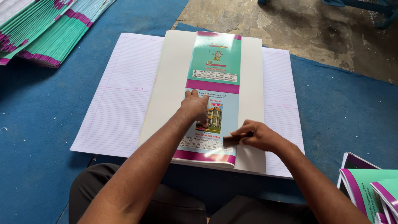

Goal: The person inserts a printed cover sheet into a stack of blank pages, folds it over the spine, and presses the fold with a wooden block. The person repeats this process for multiple notebooks, stacking the finished units to the left.

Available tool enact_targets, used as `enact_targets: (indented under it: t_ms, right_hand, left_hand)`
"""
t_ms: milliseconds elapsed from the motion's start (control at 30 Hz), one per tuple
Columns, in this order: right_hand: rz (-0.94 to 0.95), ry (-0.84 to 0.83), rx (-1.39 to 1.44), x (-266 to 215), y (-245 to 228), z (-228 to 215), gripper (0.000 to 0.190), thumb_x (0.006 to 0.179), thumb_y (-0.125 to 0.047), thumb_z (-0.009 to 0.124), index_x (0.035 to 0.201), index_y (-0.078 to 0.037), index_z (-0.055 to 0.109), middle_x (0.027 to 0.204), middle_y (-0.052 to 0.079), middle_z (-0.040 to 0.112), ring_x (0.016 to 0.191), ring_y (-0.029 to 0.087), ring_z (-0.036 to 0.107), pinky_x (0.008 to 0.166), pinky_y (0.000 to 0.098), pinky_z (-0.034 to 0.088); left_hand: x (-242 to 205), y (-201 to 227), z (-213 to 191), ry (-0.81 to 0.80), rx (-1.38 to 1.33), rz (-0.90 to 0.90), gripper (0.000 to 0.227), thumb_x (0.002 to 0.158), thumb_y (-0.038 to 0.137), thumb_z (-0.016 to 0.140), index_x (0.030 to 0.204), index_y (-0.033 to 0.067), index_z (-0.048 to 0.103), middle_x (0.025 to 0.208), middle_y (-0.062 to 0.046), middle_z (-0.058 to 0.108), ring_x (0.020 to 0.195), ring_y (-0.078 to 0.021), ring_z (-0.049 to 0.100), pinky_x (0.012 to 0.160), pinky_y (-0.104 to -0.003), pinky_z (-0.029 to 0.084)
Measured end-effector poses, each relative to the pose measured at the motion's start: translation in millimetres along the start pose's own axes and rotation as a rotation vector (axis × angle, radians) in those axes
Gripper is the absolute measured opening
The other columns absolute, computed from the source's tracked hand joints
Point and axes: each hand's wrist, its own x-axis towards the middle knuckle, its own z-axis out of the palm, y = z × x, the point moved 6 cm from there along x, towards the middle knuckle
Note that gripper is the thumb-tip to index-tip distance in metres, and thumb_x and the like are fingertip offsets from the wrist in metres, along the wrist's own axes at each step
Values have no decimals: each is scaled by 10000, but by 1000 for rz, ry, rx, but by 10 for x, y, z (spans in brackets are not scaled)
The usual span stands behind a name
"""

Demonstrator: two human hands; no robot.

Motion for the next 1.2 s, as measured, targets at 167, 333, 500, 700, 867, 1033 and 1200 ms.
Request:
enact_targets:
  t_ms: [167, 333, 500, 700, 867, 1033, 1200]
  right_hand:
    - [13, -97, -3, -140, -10, 110, 369, 792, -84, 782, 1125, -242, 813, 1025, 15, 717, 960, 168, 685, 897, 353, 588]
    - [19, -153, -30, -203, -44, 160, 380, 761, -75, 805, 1110, -224, 822, 1012, 29, 731, 958, 195, 685, 886, 364, 562]
    - [56, -191, 9, -235, -81, 158, 361, 745, -65, 807, 1085, -184, 831, 1018, 30, 734, 963, 204, 699, 881, 373, 573]
    - [112, -230, -37, -246, -11, 187, 396, 726, -48, 808, 1090, -202, 842, 1010, 36, 737, 977, 223, 682, 885, 393, 568]
    - [-17, -90, 166, -193, 249, -11, 419, 722, -179, 806, 1140, -165, 816, 1059, 97, 781, 977, 248, 702, 876, 443, 565]
    - [284, 221, 363, -265, 892, -442, 523, 760, -281, 775, 1259, -146, 701, 1080, 185, 765, 954, 315, 752, 816, 513, 597]
    - [414, 440, 389, -331, 1356, -616, 475, 816, -213, 758, 1263, -64, 695, 1026, 250, 784, 957, 357, 767, 852, 462, 588]
  left_hand:
    - [-9, 4, -5, 6, 5, 6, 1274, 571, 404, 1005, 1612, 204, 299, 1556, -214, 329, 1459, -377, 293, 1112, -437, 472]
    - [-24, 3, -18, 13, -9, -1, 1276, 566, 400, 1007, 1610, 211, 297, 1559, -201, 330, 1461, -368, 292, 1112, -436, 472]
    - [-53, -3, -36, 18, -16, -3, 1269, 570, 400, 1003, 1611, 213, 300, 1557, -200, 334, 1463, -367, 289, 1115, -438, 468]
    - [-68, 15, -34, -20, -9, -26, 1266, 600, 399, 989, 1620, 214, 263, 1567, -210, 313, 1472, -353, 278, 1124, -442, 463]
    - [84, 13, 85, -14, 10, -15, 1175, 655, 373, 976, 1594, 157, 303, 1545, -242, 335, 1463, -384, 292, 1133, -541, 405]
    - [172, 213, 236, 218, 43, 74, 823, 851, 263, 765, 1564, 119, 379, 1501, -266, 426, 1392, -422, 410, 1068, -619, 414]
    - [-15, 773, 303, 279, -177, 40, 864, 954, 419, 637, 1631, 117, 193, 1499, -300, 385, 1358, -439, 401, 1031, -668, 408]
